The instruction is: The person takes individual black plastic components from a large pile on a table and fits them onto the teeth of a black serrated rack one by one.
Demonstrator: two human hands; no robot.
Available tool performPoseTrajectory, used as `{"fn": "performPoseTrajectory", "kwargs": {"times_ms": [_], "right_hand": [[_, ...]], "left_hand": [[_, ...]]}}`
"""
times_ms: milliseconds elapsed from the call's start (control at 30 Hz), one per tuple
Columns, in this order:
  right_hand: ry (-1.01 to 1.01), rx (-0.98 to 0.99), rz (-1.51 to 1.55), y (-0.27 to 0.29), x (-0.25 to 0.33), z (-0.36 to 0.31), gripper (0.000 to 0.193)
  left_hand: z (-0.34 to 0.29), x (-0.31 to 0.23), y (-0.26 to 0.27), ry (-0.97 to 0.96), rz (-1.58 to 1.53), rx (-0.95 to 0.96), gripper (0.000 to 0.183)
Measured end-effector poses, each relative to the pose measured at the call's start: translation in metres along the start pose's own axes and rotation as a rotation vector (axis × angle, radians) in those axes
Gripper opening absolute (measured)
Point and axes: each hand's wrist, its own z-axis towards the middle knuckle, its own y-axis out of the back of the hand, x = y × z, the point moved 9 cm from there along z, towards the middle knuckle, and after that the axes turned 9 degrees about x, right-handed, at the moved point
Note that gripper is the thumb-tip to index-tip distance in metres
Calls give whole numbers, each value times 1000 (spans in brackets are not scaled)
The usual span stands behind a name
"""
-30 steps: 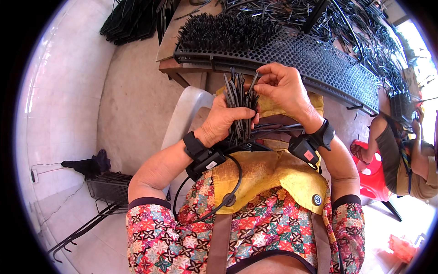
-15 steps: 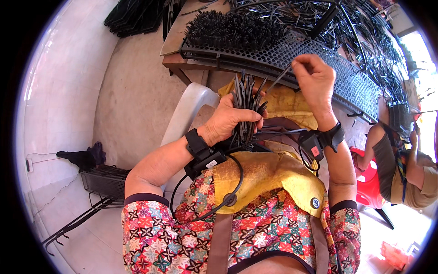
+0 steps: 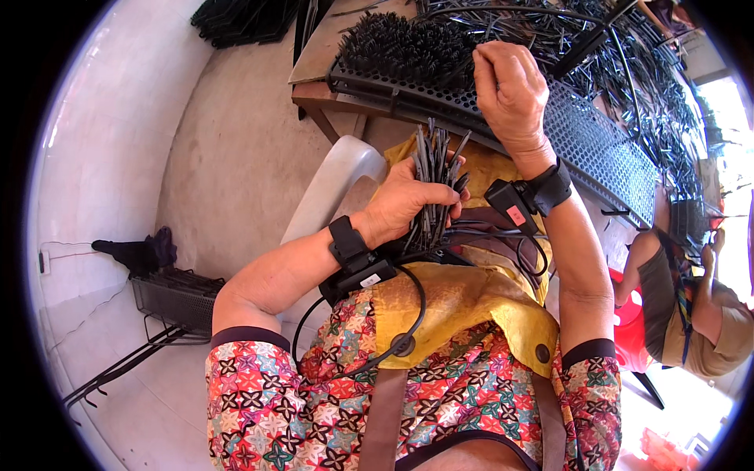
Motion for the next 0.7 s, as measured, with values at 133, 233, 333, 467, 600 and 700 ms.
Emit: {"fn": "performPoseTrajectory", "kwargs": {"times_ms": [133, 233, 333, 467, 600, 700], "right_hand": [[102, 156, 8, -20, 10, -8, 24], [108, 287, -2, -32, 16, -6, 21], [105, 364, -6, -37, 15, 2, 15], [94, 388, 37, -46, 8, 14, 8], [100, 433, 119, -57, 2, 16, 7], [20, 444, 109, -53, -3, 11, 8]], "left_hand": [[0, 0, -1, -1, -2, 4, 46], [-1, 0, -2, 12, 3, 6, 46], [-1, 0, -3, 12, 14, 19, 47], [0, 0, -7, 29, 27, 62, 48], [-1, 0, -8, 53, 28, 62, 50], [-1, 0, -9, 55, 29, 62, 49]]}}
